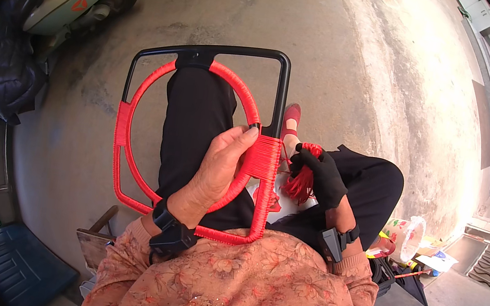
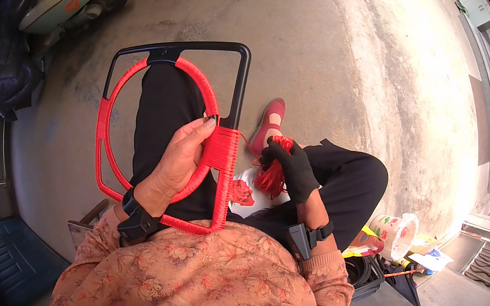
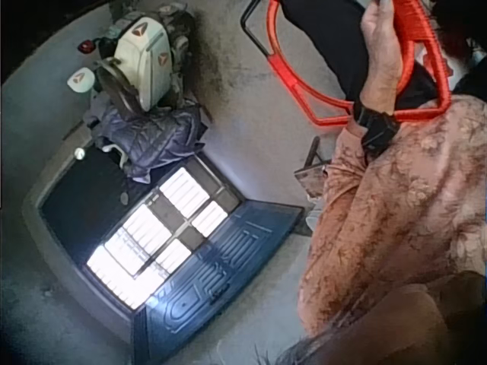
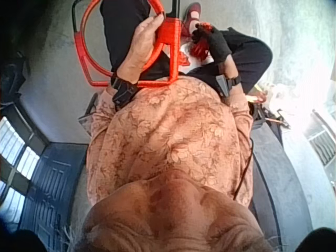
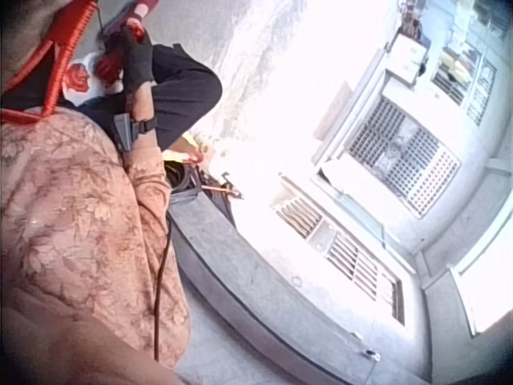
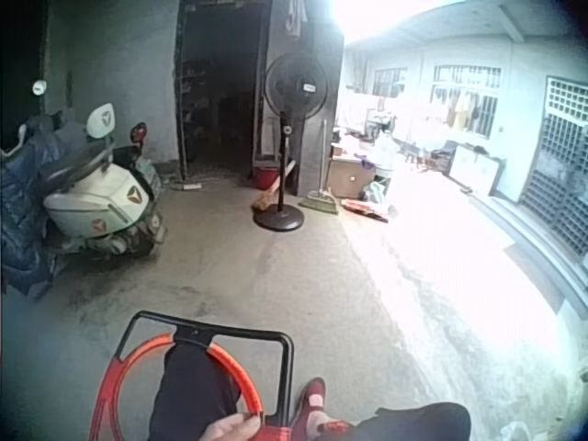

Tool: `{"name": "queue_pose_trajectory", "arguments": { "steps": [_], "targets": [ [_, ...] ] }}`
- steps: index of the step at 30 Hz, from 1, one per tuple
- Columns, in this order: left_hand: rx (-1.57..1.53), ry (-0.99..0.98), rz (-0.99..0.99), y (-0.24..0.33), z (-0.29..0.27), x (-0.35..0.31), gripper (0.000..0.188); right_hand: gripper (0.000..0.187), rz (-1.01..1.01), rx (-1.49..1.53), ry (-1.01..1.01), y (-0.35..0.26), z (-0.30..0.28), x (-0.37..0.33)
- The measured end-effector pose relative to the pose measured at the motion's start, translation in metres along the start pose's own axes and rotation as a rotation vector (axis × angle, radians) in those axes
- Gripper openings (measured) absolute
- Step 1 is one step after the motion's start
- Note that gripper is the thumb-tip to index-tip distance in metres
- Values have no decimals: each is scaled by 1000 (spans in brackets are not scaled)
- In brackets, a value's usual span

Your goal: The person is weaving red plastic cord around a black metal chair frame component to create a seat or backrest.

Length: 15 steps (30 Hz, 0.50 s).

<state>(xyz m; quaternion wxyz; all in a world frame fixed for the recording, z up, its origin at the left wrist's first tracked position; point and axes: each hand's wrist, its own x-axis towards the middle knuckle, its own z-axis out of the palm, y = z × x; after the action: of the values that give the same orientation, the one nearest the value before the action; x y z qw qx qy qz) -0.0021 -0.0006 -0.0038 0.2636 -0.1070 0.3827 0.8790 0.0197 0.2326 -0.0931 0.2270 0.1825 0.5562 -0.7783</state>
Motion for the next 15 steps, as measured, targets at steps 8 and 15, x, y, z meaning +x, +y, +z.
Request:
{"name": "queue_pose_trajectory", "arguments": {
  "steps": [8, 15],
  "targets": [
    [114, 22, 80, 1, -5, -4, 18, 31, 1, 9, 1, -13, 7, -11],
    [113, -83, -63, 38, 3, -27, 23, 33, 90, -76, -51, -34, 4, -36]
  ]
}}
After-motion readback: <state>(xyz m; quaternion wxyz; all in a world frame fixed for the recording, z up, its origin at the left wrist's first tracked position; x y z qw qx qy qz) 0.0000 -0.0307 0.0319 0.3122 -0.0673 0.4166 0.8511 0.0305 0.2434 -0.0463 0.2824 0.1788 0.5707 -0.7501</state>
